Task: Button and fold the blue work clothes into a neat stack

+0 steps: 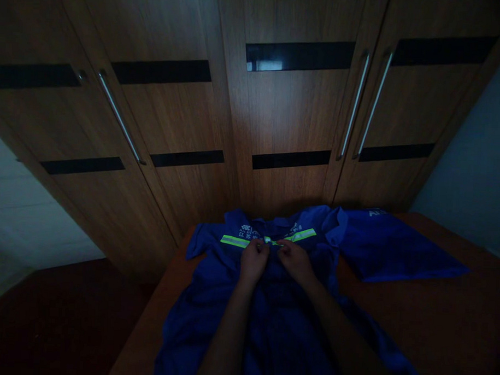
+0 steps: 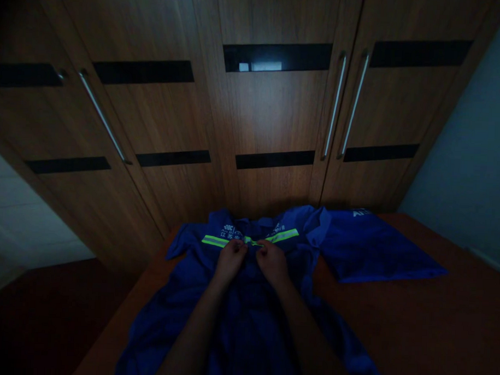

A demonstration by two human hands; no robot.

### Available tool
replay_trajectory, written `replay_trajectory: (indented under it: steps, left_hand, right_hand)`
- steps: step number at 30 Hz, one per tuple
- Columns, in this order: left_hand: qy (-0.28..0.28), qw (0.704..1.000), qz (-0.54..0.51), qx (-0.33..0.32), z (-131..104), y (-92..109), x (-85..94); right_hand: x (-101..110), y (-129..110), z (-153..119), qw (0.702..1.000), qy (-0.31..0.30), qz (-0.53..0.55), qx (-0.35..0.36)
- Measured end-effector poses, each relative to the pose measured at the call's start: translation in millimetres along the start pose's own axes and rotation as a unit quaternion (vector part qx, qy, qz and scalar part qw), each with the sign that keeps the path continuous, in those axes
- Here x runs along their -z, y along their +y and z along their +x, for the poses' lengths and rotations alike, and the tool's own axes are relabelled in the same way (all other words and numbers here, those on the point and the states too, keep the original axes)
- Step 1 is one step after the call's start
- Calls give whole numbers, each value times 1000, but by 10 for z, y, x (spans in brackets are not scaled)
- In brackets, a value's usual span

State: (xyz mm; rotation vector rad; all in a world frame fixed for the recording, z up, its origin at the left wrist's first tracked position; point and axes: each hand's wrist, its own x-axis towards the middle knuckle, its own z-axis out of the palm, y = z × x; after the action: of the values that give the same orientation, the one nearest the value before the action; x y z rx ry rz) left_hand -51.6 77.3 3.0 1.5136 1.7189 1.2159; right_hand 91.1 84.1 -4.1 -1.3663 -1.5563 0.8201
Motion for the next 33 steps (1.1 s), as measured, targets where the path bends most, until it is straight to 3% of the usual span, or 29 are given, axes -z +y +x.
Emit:
replay_trajectory:
  steps: [5, 10, 15, 18, 21, 24, 28, 33]
  left_hand:
    - [-16, 999, -33, 29, 59, -56, 17]
    - [-27, 996, -58, 55, 70, -40, 64]
    - [-32, 996, -39, 69, 190, 16, 140]
    - [-28, 998, -1, 59, 301, 66, 388]
    - [-20, 997, 55, 53, 356, 70, 806]
    - [-6, 991, 111, 73, 307, -12, 1242]
    - [27, 982, 151, 107, 119, -186, 1624]
    - [61, 981, 120, 140, 2, -325, 1807]
  right_hand:
    - [-24, 27, 8, 999, -28, -20, 2]
    - [46, 21, 7, 999, -16, -29, -9]
    - [426, 51, 42, 998, 18, -58, -23]
    - [865, 127, 98, 993, 50, -93, -49]
    - [1309, 240, 113, 985, 72, -128, -86]
    - [1573, 359, 61, 981, 55, -147, -115]
    - [1599, 452, 11, 975, 20, -172, -137]
    - [1480, 455, 127, 958, -2, -243, -151]
